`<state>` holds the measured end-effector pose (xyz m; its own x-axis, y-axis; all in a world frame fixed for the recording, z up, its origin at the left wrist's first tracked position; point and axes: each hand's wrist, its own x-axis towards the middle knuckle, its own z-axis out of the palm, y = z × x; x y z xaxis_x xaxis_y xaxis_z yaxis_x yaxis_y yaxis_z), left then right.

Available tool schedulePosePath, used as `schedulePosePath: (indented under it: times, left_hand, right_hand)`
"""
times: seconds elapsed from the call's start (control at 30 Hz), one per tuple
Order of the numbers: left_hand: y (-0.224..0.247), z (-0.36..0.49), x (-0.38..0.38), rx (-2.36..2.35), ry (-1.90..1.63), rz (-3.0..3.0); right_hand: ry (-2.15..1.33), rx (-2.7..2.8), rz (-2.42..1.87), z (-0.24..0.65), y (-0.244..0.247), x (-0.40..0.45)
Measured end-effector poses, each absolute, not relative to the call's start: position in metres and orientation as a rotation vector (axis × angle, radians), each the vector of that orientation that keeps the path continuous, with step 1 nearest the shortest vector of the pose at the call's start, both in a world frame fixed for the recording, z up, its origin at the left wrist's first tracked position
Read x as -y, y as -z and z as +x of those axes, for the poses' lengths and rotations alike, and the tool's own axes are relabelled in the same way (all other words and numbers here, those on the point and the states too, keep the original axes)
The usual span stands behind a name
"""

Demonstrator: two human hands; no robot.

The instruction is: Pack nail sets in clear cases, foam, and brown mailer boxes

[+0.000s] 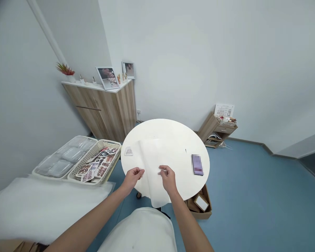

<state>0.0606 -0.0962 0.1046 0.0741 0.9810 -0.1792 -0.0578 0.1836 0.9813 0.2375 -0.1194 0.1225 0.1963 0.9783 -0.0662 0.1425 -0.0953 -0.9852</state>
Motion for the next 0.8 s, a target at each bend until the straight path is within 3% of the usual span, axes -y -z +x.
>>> schedulePosePath:
  times: [0.23,0.6,0.8]
  left_hand:
    - [-0.085,0.087,0.054,-1.442,-1.125,1.096]
    - [-0.027,0.126,0.029,-1.676,-0.724,1.228]
    - [-0.006,0.135,0.018,-1.748,-0.525,1.307]
  right_hand:
    - [-1.07,1.117,-1.525,0.293,-0.103,0.088]
    - [-1.05,1.519,-1.86,0.351,-0.022,0.098]
    - [-0.937,1.777,-2.135,0.352,-0.002,0.096]
